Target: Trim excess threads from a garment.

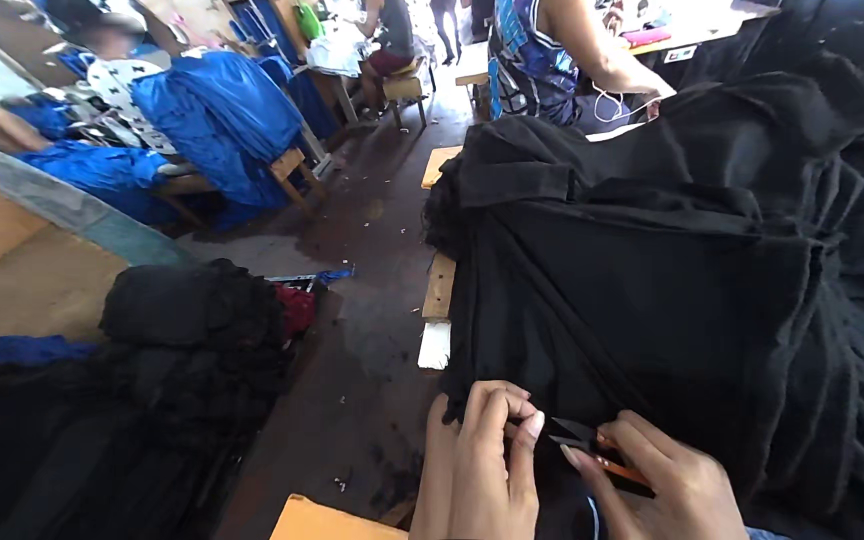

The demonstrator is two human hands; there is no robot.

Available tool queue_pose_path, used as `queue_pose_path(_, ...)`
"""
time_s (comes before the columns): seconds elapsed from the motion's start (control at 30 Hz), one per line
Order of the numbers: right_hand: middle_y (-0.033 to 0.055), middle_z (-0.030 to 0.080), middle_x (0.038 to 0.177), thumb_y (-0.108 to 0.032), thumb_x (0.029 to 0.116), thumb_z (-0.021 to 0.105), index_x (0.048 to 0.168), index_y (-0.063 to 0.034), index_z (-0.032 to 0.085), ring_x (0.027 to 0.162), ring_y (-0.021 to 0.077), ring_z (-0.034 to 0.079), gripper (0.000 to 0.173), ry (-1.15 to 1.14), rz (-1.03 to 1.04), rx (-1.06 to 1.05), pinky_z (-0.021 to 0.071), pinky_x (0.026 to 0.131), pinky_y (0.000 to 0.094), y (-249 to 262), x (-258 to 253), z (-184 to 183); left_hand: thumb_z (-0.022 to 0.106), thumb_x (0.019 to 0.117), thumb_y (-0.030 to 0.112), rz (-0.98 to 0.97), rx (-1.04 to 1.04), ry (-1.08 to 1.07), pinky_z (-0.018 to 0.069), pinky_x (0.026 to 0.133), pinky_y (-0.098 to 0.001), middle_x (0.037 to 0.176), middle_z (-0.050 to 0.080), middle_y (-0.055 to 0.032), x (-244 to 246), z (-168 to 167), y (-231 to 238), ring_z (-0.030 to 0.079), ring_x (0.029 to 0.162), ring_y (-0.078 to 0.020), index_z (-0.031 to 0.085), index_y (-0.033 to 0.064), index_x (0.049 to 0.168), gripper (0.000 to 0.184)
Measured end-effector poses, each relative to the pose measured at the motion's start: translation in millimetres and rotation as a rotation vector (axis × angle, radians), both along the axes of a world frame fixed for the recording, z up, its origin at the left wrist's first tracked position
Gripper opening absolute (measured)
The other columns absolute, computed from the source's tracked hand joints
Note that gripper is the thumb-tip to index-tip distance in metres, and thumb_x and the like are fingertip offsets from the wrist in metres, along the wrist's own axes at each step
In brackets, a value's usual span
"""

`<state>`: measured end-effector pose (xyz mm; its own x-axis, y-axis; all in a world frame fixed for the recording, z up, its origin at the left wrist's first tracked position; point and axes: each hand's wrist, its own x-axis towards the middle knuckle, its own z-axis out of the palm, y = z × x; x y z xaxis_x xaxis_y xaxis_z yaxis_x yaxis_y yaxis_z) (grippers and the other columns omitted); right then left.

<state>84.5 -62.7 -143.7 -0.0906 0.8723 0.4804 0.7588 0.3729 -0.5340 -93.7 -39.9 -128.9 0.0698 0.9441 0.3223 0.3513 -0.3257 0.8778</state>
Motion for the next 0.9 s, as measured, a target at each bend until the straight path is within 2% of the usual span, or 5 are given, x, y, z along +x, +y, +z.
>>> queue_pose_path(0.27, 0.0047, 0.058, 0.062, -0.039, 0.0958, 0.06, 0.07, -0.0099, 0.063, 0.049, 0.0154, 0.054, 0.039, -0.08, 0.021, 0.166, 0.0392, 0.041, 0.0299, 16, -10, -12, 0.059, 0.0988, 0.013, -0.004, -0.021, -0.039, 0.0537, 0.077, -0.0142, 0.11, 0.062, -0.0067, -6, 2, 3, 0.062, 0.096, -0.002, 0.068, 0.0013, 0.093, 0.015)
queue_pose_path(0.37, 0.0124, 0.065, 0.068, -0.04, 0.1036, 0.058, 0.077, -0.0035, 0.067, 0.058, 0.0219, 0.064, 0.046, 0.059, 0.061, 0.032, 0.0488, 0.048, 0.0377, 14, -5, -7, 0.058, 0.1003, 0.015, -0.006, -0.032, 0.032, 0.0556, 0.08, -0.0201, 0.109, 0.064, -0.0041, -10, 5, 2, 0.064, 0.096, -0.0039, 0.068, 0.0053, 0.095, 0.015)
queue_pose_path(0.5, -0.0003, 0.056, 0.066, -0.031, 0.1028, 0.06, 0.085, -0.0005, 0.066, 0.058, -0.0037, 0.048, 0.035, 0.469, 0.127, -0.016, 0.0388, 0.051, 0.0121, 14, 7, 4, 0.065, 0.0981, 0.026, 0.035, -0.014, 0.315, 0.0571, 0.079, -0.0249, 0.109, 0.068, -0.0093, -9, 9, -7, 0.067, 0.091, -0.0094, 0.073, 0.0036, 0.09, 0.025)
queue_pose_path(0.63, -0.0077, 0.056, 0.07, -0.029, 0.1052, 0.056, 0.09, -0.0032, 0.065, 0.062, -0.0107, 0.046, 0.032, 0.588, 0.202, -0.075, 0.0377, 0.055, 0.0072, 13, 15, 13, 0.078, 0.0807, 0.052, 0.161, 0.077, 0.485, 0.0568, 0.078, -0.0316, 0.106, 0.068, -0.0117, 7, 1, -9, 0.068, 0.088, -0.0184, 0.074, 0.0051, 0.081, 0.047)
queue_pose_path(0.9, 0.0048, 0.057, 0.071, -0.032, 0.1014, 0.063, 0.089, 0.0009, 0.065, 0.062, -0.0009, 0.048, 0.035, 0.389, 0.293, -0.053, 0.0374, 0.054, 0.0121, 15, 19, 2, 0.07, 0.0885, 0.01, 0.082, 0.013, 0.332, 0.0537, 0.093, -0.0294, 0.119, 0.066, -0.0132, 4, -2, -18, 0.064, 0.107, -0.018, 0.075, 0.0046, 0.079, 0.012)
